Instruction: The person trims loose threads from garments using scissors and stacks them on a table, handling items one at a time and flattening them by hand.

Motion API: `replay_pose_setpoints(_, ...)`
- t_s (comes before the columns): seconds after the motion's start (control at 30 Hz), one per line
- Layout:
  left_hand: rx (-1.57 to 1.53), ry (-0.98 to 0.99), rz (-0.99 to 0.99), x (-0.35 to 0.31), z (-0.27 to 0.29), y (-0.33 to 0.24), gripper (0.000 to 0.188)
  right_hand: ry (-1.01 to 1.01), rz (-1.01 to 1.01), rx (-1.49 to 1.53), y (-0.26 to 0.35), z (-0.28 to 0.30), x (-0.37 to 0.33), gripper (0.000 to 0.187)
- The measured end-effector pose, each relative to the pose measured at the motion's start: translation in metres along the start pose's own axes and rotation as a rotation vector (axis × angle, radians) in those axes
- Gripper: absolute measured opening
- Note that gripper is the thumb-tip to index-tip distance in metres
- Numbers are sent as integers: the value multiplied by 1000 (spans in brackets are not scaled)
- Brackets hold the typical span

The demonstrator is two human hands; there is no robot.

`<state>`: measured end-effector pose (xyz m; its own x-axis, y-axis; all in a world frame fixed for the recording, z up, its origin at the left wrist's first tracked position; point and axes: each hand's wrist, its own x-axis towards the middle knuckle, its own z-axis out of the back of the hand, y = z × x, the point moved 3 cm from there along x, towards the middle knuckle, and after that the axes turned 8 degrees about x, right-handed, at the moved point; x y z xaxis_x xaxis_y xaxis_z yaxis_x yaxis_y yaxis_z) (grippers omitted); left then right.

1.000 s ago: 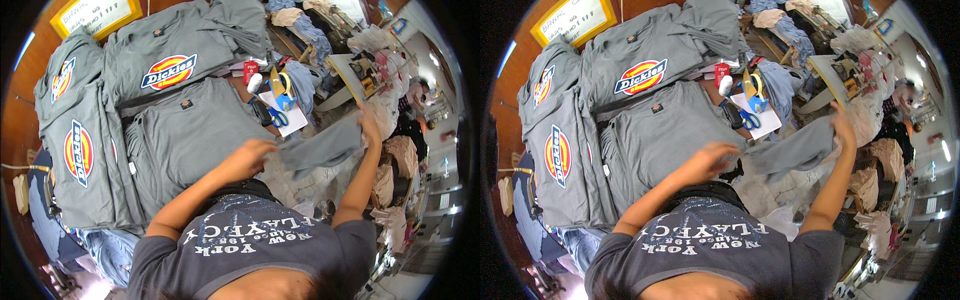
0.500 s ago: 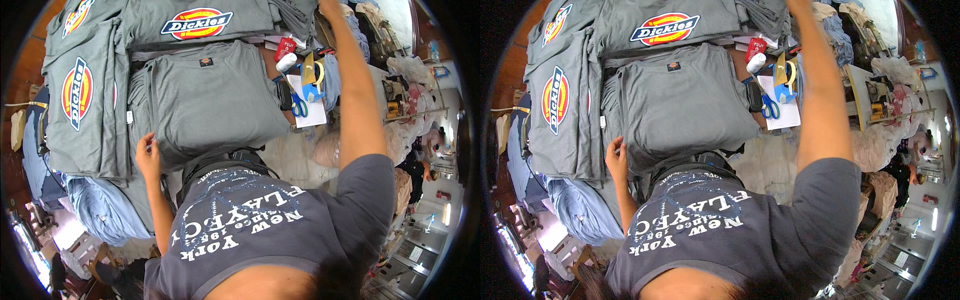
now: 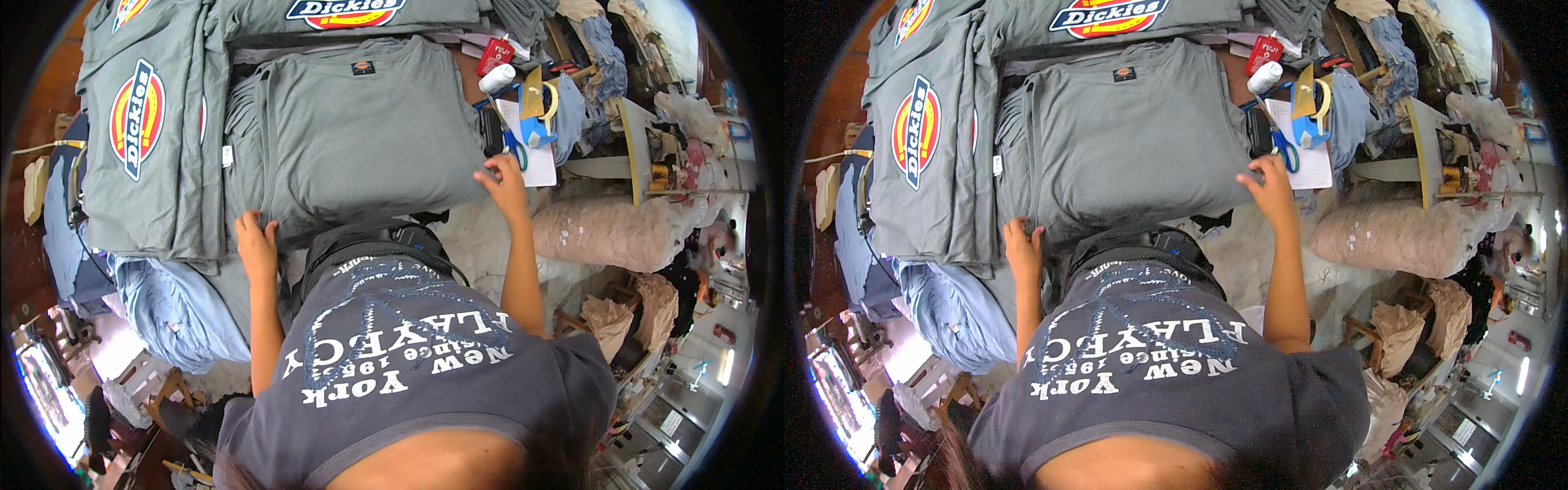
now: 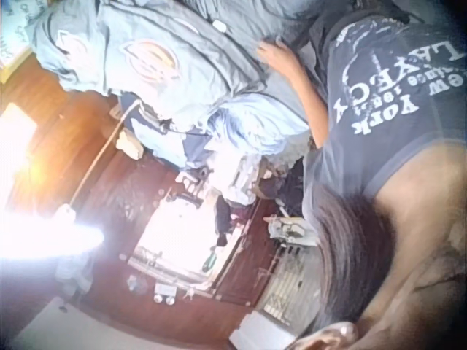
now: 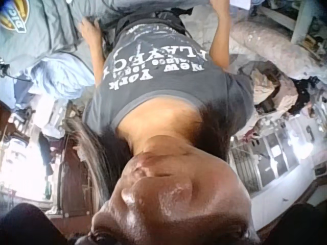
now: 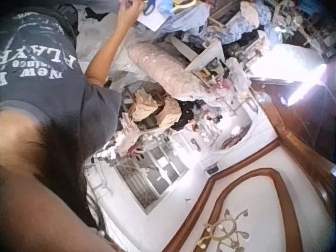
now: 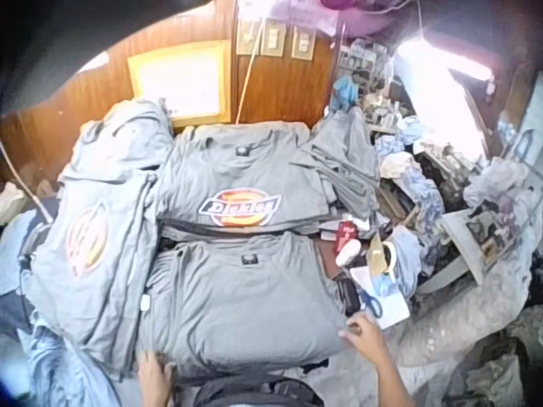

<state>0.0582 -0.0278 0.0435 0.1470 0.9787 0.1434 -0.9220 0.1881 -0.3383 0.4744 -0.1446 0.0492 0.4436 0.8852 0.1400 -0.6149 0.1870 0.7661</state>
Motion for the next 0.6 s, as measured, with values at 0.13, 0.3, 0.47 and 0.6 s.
replay_pose_setpoints(0.13, -41, 51, -64, 5, 3, 2, 12, -222, 158, -209, -21, -12, -45, 24)
replay_pose_setpoints(0.3, -120, 31, -95, 4, 4, 9, 12, -427, -180, 11, -9, -17, -48, 18)
replay_pose_setpoints(0.47, -102, 125, -153, 6, 6, 6, 11, -390, -83, -127, -35, -18, -42, 16)
replay_pose_setpoints(0.6, -266, 154, -90, 11, 5, 24, 9, -317, -84, -195, -29, -8, -33, 12)
